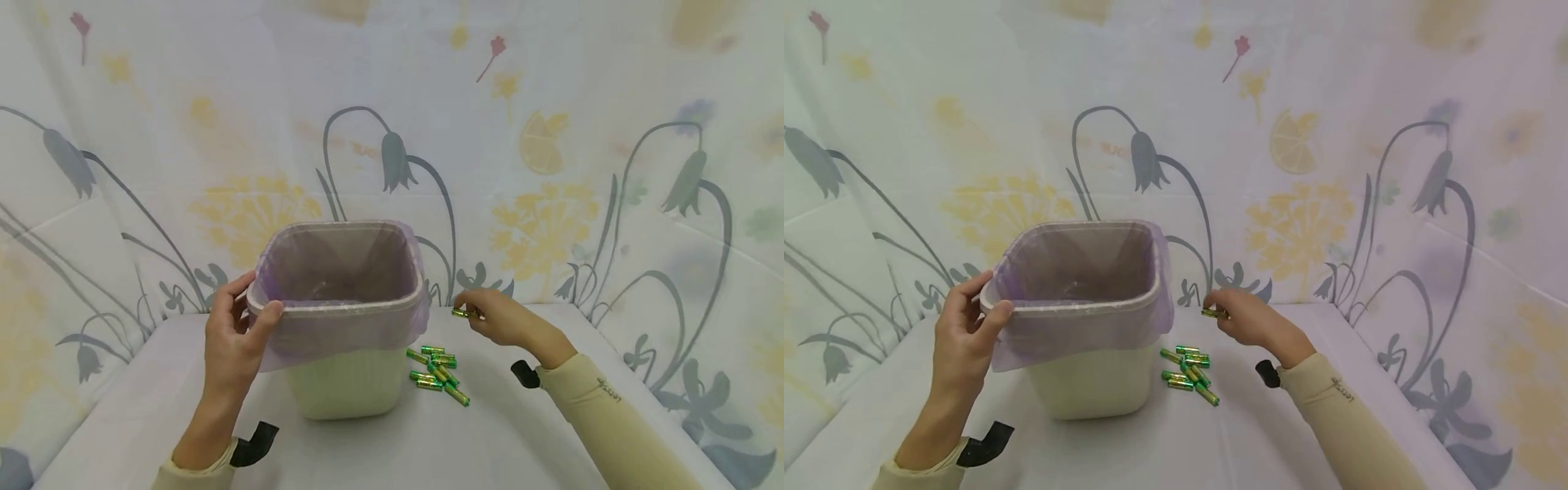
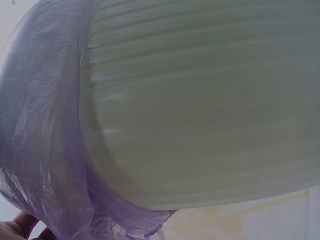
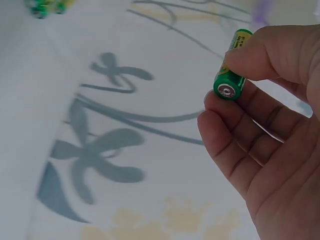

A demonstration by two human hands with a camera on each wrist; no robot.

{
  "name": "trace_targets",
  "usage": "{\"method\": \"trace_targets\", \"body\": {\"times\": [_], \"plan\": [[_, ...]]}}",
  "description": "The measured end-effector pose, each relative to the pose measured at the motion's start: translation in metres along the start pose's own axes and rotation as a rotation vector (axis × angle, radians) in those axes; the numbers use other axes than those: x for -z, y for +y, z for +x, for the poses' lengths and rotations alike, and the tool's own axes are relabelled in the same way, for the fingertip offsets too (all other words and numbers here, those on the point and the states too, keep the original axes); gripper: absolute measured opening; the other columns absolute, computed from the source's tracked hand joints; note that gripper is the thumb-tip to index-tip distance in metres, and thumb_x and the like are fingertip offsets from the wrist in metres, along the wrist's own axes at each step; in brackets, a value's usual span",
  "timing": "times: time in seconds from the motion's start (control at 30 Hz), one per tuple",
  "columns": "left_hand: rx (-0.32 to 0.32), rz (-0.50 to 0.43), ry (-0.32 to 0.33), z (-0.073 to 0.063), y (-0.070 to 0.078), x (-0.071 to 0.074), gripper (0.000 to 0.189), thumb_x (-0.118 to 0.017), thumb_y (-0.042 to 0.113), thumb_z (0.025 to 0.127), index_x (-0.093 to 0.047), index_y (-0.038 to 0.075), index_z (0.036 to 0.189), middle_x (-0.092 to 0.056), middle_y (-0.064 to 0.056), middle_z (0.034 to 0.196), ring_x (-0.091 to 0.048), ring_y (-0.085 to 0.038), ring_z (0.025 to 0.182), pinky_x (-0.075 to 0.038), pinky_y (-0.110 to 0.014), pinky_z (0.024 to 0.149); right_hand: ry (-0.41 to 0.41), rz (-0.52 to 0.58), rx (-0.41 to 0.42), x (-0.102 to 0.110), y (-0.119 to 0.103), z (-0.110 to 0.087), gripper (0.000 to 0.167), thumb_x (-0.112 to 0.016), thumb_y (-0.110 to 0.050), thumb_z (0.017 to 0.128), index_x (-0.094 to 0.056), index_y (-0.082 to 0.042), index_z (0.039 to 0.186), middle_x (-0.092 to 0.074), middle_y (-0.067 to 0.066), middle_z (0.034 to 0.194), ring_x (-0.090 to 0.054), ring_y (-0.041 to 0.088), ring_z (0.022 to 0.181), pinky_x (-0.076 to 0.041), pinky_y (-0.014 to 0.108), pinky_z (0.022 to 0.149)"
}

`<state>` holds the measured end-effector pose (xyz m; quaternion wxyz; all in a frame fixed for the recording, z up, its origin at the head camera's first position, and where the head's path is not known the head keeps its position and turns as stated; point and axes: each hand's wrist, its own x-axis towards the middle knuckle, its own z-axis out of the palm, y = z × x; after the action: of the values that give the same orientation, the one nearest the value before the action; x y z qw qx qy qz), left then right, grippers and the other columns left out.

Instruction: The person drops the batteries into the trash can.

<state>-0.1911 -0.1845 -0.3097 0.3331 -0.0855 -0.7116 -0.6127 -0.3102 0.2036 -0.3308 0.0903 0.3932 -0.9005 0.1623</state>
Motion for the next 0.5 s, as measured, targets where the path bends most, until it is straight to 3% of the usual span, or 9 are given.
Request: {"method": "trace_targets", "body": {"times": [0.13,0.33,0.5], "plan": [[0.009,0.007,0.017,-0.002,0.000,0.001,0.052,-0.066,0.009,0.085,-0.050,0.007,0.134,-0.052,0.003,0.124,-0.054,-0.014,0.108,-0.042,-0.017,0.082,0.023,-0.052,0.059,0.028,-0.015,0.021,0.028,-0.055,0.007,0.084,-0.063,-0.004,0.108,-0.059,0.006,0.089,-0.053,0.018,0.077,-0.046,0.036,0.070],[0.009,-0.008,0.021,-0.001,0.002,-0.001,0.052,-0.066,0.007,0.085,-0.050,0.006,0.134,-0.051,0.003,0.123,-0.054,-0.016,0.108,-0.042,-0.016,0.082,0.057,-0.095,0.072,0.068,-0.036,0.044,0.028,-0.054,0.006,0.085,-0.063,-0.006,0.109,-0.060,0.007,0.094,-0.055,0.021,0.083,-0.047,0.037,0.075],[0.010,-0.007,0.016,0.000,0.002,-0.002,0.051,-0.065,0.007,0.085,-0.050,0.005,0.134,-0.051,0.003,0.123,-0.053,-0.015,0.108,-0.041,-0.016,0.083,0.082,-0.117,0.141,0.090,-0.057,0.065,0.028,-0.053,0.005,0.085,-0.063,-0.005,0.109,-0.060,0.008,0.094,-0.055,0.022,0.083,-0.046,0.038,0.076]]}}
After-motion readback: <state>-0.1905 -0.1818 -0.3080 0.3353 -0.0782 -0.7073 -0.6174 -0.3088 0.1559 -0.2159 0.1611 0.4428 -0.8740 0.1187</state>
